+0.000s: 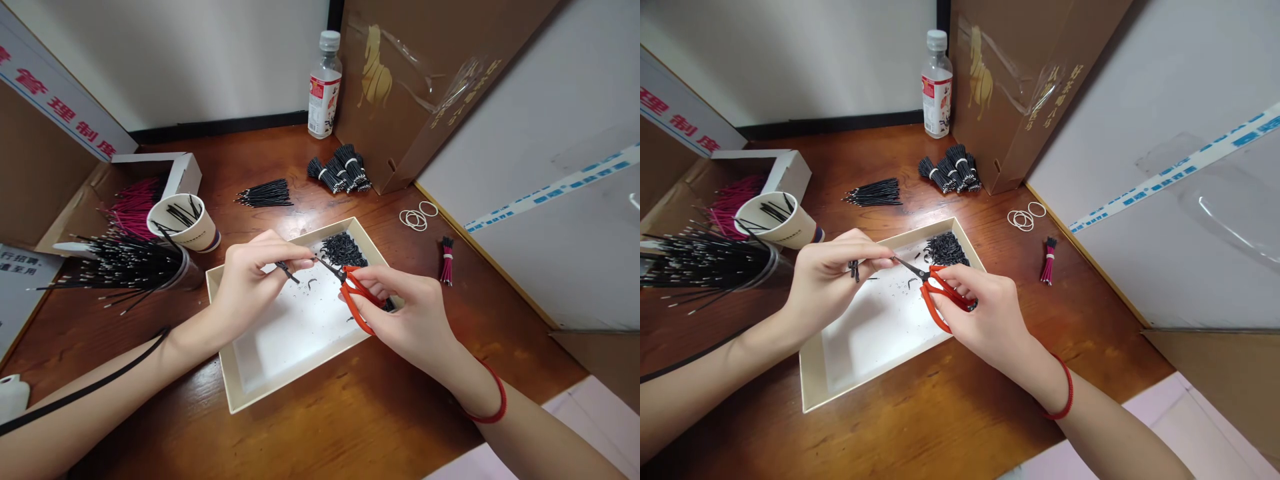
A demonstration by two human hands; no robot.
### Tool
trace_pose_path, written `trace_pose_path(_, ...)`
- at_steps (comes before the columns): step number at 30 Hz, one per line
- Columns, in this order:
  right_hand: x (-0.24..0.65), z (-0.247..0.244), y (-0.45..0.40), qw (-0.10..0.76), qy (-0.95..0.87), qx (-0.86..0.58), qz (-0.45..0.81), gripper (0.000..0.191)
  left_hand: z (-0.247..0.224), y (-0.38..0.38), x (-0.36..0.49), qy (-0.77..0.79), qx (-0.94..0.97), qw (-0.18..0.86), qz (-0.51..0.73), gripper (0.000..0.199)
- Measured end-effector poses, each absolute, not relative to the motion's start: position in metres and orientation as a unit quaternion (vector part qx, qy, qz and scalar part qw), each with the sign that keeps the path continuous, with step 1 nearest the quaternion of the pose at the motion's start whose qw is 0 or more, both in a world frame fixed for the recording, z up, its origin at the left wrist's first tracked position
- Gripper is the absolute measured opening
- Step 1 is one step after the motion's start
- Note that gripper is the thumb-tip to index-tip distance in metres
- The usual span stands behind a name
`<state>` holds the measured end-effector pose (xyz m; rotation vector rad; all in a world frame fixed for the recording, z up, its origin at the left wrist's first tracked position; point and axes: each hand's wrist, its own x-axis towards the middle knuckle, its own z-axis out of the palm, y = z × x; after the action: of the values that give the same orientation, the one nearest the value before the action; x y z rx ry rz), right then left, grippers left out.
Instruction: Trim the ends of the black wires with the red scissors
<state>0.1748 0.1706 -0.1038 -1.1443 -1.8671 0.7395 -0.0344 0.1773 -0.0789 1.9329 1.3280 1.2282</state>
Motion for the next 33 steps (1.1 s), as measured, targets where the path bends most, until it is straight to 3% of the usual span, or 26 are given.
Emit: trace_pose_path(33, 0.1726, -0.1011, 0.1705, 0.400, -0.746, -0.452, 0.282, 0.011, -0.0791, 0.1764, -0.0339, 0.491, 0.705, 0.246, 0.449, 0.028)
